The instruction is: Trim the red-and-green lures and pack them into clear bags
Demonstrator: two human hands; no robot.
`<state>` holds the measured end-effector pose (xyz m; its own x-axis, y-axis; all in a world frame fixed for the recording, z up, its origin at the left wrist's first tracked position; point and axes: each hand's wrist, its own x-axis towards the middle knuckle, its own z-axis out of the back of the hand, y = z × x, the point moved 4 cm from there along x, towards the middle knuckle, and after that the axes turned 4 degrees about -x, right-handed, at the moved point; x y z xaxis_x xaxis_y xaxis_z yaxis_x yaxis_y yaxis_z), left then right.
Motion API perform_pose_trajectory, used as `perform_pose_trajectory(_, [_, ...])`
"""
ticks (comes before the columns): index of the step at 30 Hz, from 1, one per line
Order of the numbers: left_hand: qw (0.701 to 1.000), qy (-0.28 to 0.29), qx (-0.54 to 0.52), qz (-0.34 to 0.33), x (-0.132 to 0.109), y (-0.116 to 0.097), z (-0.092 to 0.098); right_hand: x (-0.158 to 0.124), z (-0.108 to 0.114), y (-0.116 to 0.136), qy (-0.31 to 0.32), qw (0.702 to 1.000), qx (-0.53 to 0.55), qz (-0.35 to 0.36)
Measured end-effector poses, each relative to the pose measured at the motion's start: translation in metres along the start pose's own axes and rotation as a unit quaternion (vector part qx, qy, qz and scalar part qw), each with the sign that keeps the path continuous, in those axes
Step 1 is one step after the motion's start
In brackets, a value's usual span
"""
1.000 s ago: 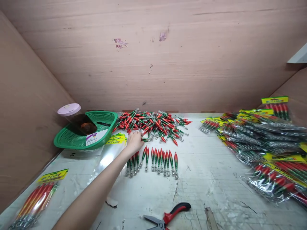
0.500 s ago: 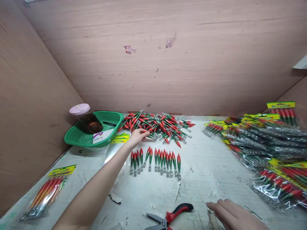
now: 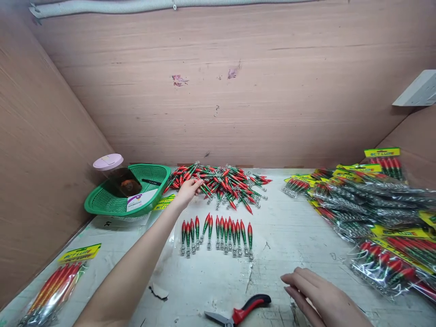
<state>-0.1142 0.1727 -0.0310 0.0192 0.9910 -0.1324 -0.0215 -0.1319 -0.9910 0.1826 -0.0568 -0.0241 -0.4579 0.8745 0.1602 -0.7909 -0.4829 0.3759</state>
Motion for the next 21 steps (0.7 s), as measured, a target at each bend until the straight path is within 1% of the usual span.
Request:
perform_pose_trajectory(2, [0.998,0.061,-0.005,-0.003,-0.016,-0.010,-0.018,0.017,0.007,0.003,0.004,0.997,0.069,-0.026])
perform_pose_trajectory(4, [0.991,0.136,-0.008,0.000,-0.037,-0.017,-0.042,0.040,0.016,0.003,-0.020,0.984,0.162,-0.070])
perform_pose_trajectory(5, [0.985,0.174,-0.008,0.004,-0.049,-0.020,-0.056,0.053,0.020,0.002,-0.040,0.970,0.218,-0.098])
perform_pose_trajectory(7, [0.971,0.237,-0.004,0.014,-0.071,-0.024,-0.080,0.077,0.025,-0.001,-0.068,0.924,0.344,-0.150])
perform_pose_trajectory(9, [0.959,0.284,-0.002,0.022,-0.088,-0.027,-0.100,0.096,0.023,-0.003,-0.064,0.889,0.419,-0.173])
perform_pose_trajectory(10, [0.953,0.301,-0.002,0.025,-0.095,-0.028,-0.107,0.102,0.022,-0.003,-0.054,0.878,0.441,-0.176])
perform_pose_trajectory(12, [0.945,0.325,-0.005,0.028,-0.104,-0.029,-0.116,0.108,0.019,-0.002,-0.038,0.863,0.471,-0.180])
perform_pose_trajectory(15, [0.941,0.338,-0.010,0.029,-0.111,-0.028,-0.121,0.104,0.016,0.000,-0.026,0.837,0.514,-0.184])
perform_pose_trajectory(21, [0.945,0.308,-0.098,0.045,-0.120,-0.024,-0.118,0.088,0.014,0.000,0.008,0.791,0.586,-0.174])
